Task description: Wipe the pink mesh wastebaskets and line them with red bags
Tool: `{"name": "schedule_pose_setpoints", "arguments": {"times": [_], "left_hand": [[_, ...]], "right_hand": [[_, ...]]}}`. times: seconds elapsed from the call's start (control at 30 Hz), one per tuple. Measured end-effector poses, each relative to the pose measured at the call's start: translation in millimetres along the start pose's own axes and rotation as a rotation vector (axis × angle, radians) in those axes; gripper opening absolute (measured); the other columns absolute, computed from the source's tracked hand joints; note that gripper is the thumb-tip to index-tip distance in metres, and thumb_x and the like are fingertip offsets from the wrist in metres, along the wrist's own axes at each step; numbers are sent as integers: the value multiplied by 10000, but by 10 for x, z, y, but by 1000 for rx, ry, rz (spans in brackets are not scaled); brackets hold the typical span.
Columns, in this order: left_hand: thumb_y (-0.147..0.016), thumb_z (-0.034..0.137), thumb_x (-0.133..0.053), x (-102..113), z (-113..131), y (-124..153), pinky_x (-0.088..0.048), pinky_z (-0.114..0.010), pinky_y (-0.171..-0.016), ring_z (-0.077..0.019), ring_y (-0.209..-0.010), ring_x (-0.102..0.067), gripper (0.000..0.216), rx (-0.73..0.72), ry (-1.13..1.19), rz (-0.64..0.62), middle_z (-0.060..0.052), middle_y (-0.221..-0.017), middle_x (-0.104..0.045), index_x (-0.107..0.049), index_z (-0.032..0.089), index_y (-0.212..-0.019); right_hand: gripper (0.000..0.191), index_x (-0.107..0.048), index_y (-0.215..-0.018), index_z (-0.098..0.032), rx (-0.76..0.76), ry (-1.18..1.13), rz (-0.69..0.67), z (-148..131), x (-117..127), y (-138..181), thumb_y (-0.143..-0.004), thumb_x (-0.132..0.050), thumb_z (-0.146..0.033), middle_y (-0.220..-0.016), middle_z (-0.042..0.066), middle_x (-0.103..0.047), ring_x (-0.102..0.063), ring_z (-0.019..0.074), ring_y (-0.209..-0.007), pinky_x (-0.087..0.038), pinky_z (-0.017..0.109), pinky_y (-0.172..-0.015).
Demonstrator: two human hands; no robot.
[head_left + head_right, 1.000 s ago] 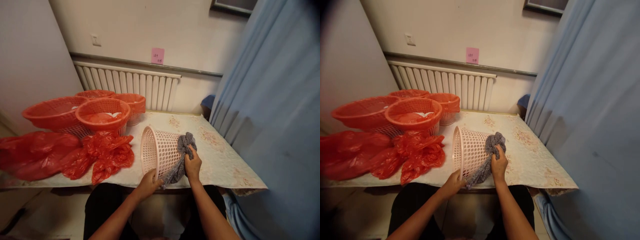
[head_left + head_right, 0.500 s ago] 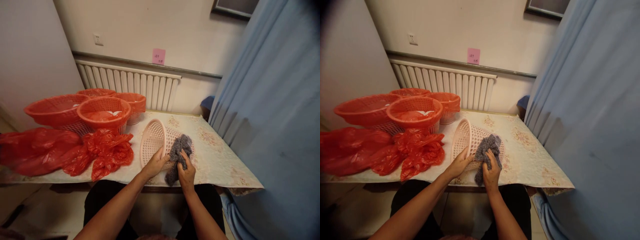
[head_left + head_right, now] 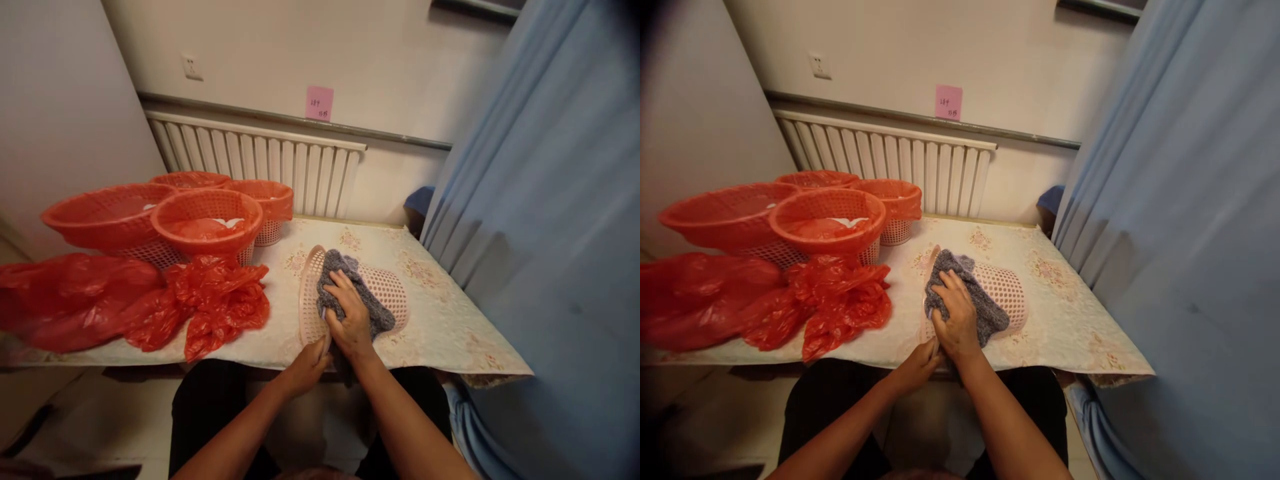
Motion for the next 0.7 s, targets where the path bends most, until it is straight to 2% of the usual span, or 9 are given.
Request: {"name": "schedule_pose_setpoints", "arguments": {"times": [0.1, 0.17, 0.27, 0.37, 0.43, 0.5, 0.57, 0.7], "left_hand": [[-855, 214, -414, -78, -200, 111, -433, -331, -822, -189, -850, -541, 133, 16, -105, -6, -35, -896, -621, -533, 183, -907], [-860, 214, -397, -113, -293, 183, -425, -317, -789, -180, -815, -528, 129, -2, -152, -21, -30, -868, -606, -523, 187, -873], [-830, 191, -409, -117, -286, 224, -412, -298, -732, -167, -757, -503, 99, -5, -189, -38, -17, -815, -580, -506, 188, -807], [-737, 131, -464, -71, -60, 130, -401, -276, -663, -143, -666, -460, 58, 32, -172, -3, 14, -708, -522, -487, 185, -742], [-657, 68, -477, -34, 172, 8, -415, -268, -656, -136, -659, -465, 191, 22, -65, 55, 20, -717, -523, -505, 175, -814], [-644, 51, -484, -12, 398, -112, -452, -287, -727, -158, -755, -528, 349, -34, 136, 119, -11, -836, -578, -512, 156, -975], [-668, 54, -491, -21, 548, -190, -464, -329, -830, -204, -906, -564, 384, -61, 274, 130, -56, -949, -612, -513, 140, -1041], [-680, 32, -475, -60, 604, -205, -428, -389, -964, -233, -1070, -549, 433, -114, 404, 78, -80, -1101, -619, -511, 142, -1098]], "right_hand": [[445, -615, -1100, -203, -64, -3, 15, 8, 9, -167, -707, -464, -57, -1310, 50, -551, -426, 215, -1298, -327, 442, -1114], [430, -626, -1069, -199, -92, -5, 27, 11, 9, -243, -696, -468, -57, -1280, 52, -577, -464, 209, -1266, -339, 427, -1107], [418, -631, -1044, -201, -89, 2, 25, -4, 3, -268, -689, -466, -54, -1263, 52, -590, -475, 207, -1256, -342, 431, -1103], [423, -622, -1052, -197, -82, 4, 18, -41, 12, -204, -690, -461, -49, -1279, 55, -579, -453, 210, -1276, -336, 437, -1104], [427, -619, -1057, -196, -82, -3, 13, -73, 28, -136, -690, -459, -46, -1285, 55, -574, -441, 211, -1287, -337, 437, -1104], [425, -621, -1055, -196, -79, -9, 18, -103, 56, -62, -693, -459, -46, -1286, 55, -572, -429, 218, -1297, -338, 444, -1104], [422, -621, -1060, -200, -71, -8, 27, -126, 91, 7, -699, -462, -48, -1289, 55, -570, -424, 227, -1301, -339, 457, -1101], [431, -608, -1092, -209, -44, -3, 30, -154, 143, 70, -714, -469, -55, -1284, 56, -572, -430, 239, -1296, -352, 483, -1087]]}}
Point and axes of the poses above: each hand's wrist, its own y-axis away from the middle knuckle, its own x-axis out of the back of the hand, z = x × y, the point moved 2 cm from there along -y, towards the middle knuckle
